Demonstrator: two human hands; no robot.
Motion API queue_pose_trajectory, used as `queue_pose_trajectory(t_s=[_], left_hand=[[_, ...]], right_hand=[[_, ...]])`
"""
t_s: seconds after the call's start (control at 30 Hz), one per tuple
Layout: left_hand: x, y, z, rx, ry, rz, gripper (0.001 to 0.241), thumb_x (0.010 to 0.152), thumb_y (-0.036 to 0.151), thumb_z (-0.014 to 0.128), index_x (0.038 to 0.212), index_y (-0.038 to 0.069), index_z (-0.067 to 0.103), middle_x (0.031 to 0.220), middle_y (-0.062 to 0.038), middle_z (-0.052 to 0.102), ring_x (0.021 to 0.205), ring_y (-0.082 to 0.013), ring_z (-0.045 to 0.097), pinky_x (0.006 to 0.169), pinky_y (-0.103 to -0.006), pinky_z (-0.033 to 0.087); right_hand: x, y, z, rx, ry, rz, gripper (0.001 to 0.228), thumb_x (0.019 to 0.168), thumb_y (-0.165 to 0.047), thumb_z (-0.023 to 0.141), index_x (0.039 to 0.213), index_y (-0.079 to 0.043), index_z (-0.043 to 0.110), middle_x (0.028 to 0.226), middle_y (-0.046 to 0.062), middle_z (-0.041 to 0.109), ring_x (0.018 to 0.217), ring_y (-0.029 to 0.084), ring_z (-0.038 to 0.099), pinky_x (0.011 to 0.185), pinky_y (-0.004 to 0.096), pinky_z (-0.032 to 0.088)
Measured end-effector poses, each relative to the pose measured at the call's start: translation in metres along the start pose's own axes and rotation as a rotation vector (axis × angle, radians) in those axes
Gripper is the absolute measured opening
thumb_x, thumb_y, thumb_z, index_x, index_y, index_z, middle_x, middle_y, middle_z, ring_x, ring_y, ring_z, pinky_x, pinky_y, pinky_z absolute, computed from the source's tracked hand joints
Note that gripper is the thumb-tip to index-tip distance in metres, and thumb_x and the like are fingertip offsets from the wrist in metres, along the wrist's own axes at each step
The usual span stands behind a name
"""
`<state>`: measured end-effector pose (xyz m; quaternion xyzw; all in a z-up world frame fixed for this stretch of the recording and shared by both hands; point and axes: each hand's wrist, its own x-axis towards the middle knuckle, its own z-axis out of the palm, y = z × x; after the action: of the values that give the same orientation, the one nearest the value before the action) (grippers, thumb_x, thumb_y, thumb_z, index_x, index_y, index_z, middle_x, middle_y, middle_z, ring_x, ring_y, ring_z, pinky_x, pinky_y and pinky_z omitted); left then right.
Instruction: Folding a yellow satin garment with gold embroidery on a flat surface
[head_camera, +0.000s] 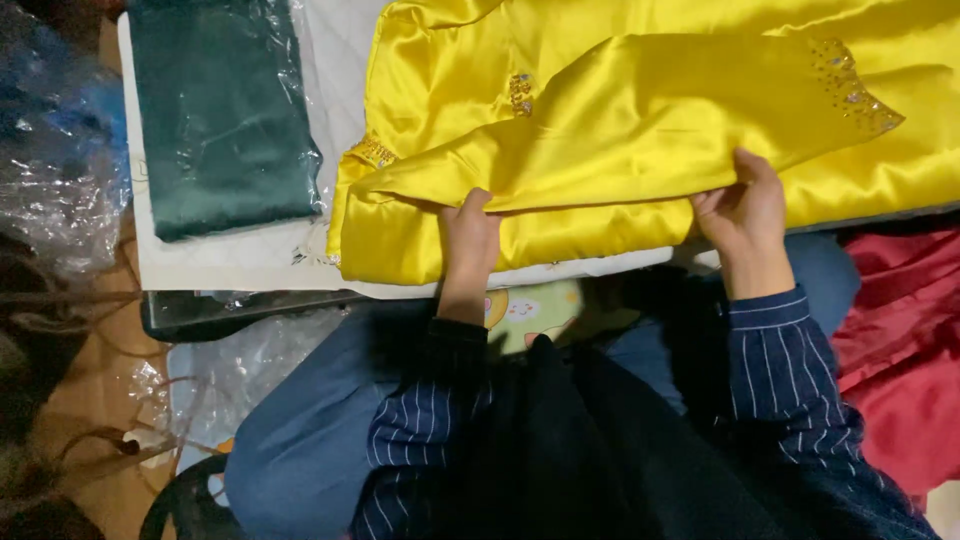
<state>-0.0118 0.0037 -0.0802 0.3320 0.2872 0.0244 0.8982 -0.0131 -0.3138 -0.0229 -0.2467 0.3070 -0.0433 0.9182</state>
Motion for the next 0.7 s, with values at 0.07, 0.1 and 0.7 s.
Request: queue_pose_trajectory(t_s=[0.07, 0.1, 0.7], left_hand=[[0.001, -0.018, -0.014, -0.135, -0.099, -0.016, 0.032, 0.085, -0.010, 0.054, 0.117, -0.010, 0.057, 0.108, -0.018, 0.063, 0.093, -0.0270, 0.061, 0.087, -0.0365, 0.053], [0.001, -0.028, -0.020, -0.270, -0.195, -0.031, 0.051, 0.086, -0.015, 0.049, 0.135, -0.002, 0.053, 0.126, -0.018, 0.062, 0.108, -0.0294, 0.062, 0.101, -0.0416, 0.052], [-0.047, -0.024, 0.053, 1.966, -0.031, 1.133, 0.078, 0.084, 0.007, 0.065, 0.155, 0.033, 0.047, 0.173, -0.012, -0.001, 0.158, -0.0459, 0.015, 0.116, -0.0704, 0.020]], right_hand=[[-0.002, -0.011, -0.010, 0.007, 0.013, -0.069, 0.021, 0.095, -0.002, 0.052, 0.114, 0.005, 0.058, 0.116, 0.017, 0.067, 0.104, 0.028, 0.070, 0.099, 0.038, 0.060], [-0.002, -0.018, -0.015, 0.012, 0.026, -0.135, 0.019, 0.094, 0.001, 0.053, 0.112, 0.005, 0.057, 0.114, 0.016, 0.065, 0.102, 0.027, 0.068, 0.101, 0.038, 0.060], [0.038, -0.057, -0.015, -1.522, 0.009, -1.067, 0.063, 0.101, 0.003, 0.070, 0.154, -0.012, 0.039, 0.156, 0.032, 0.006, 0.146, 0.060, 0.008, 0.116, 0.085, 0.020]])
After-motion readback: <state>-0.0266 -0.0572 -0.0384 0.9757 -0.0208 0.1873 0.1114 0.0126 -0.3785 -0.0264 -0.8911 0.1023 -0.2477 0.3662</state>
